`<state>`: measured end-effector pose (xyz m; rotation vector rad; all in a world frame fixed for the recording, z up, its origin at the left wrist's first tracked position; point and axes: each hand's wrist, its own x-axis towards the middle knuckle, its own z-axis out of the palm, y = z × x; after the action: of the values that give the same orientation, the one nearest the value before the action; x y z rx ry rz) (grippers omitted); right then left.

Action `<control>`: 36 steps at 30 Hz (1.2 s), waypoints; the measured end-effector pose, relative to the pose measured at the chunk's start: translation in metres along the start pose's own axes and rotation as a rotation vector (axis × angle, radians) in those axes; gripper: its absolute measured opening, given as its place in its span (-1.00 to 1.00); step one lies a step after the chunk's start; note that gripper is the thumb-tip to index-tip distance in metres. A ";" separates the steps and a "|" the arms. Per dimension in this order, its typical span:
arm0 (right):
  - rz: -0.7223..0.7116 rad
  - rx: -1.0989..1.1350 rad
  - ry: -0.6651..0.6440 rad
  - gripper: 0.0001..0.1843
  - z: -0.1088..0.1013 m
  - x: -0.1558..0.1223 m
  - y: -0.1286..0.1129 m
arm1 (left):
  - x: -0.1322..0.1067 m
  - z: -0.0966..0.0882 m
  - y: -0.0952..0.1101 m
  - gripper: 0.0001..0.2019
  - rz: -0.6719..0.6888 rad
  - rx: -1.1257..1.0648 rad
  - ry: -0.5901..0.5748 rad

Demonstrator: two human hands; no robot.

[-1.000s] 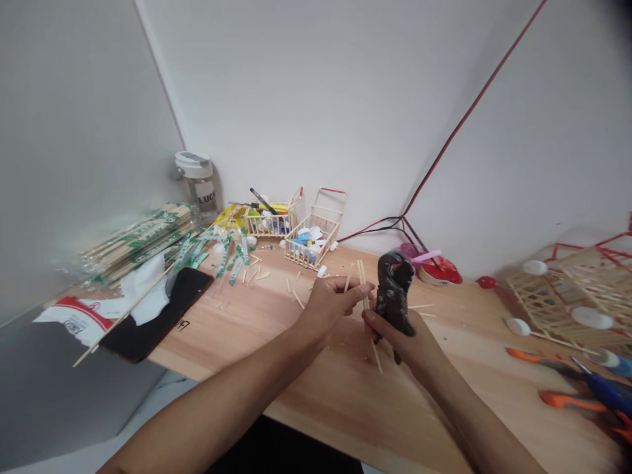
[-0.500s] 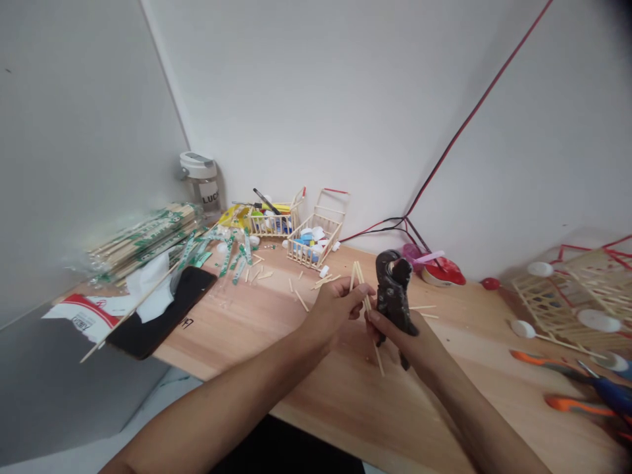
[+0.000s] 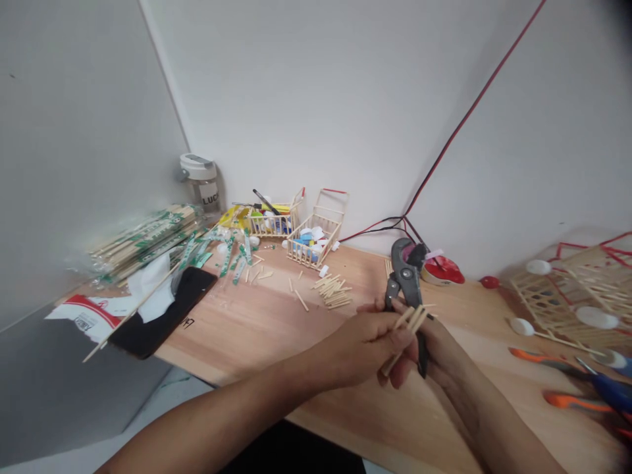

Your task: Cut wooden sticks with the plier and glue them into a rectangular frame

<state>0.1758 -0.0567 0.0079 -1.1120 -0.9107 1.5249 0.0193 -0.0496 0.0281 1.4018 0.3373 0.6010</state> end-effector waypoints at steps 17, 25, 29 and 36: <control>-0.059 0.090 -0.148 -0.84 -0.002 -0.009 -0.015 | -0.025 0.001 0.020 -0.66 -0.079 0.061 -0.223; -0.055 -0.130 -0.190 -0.75 -0.002 -0.005 0.002 | -0.031 -0.020 0.029 -0.69 -0.073 -0.107 0.064; -0.168 0.182 -0.119 -0.85 -0.003 -0.002 -0.018 | -0.049 -0.047 0.033 -0.76 -0.045 -0.227 0.340; -0.410 0.496 0.063 -0.88 -0.031 -0.005 -0.046 | -0.095 -0.102 0.066 -0.96 0.268 -0.319 0.863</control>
<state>0.2194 -0.0510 0.0430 -0.5694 -0.6192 1.2679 -0.1274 -0.0176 0.0651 0.8223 0.7025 1.4146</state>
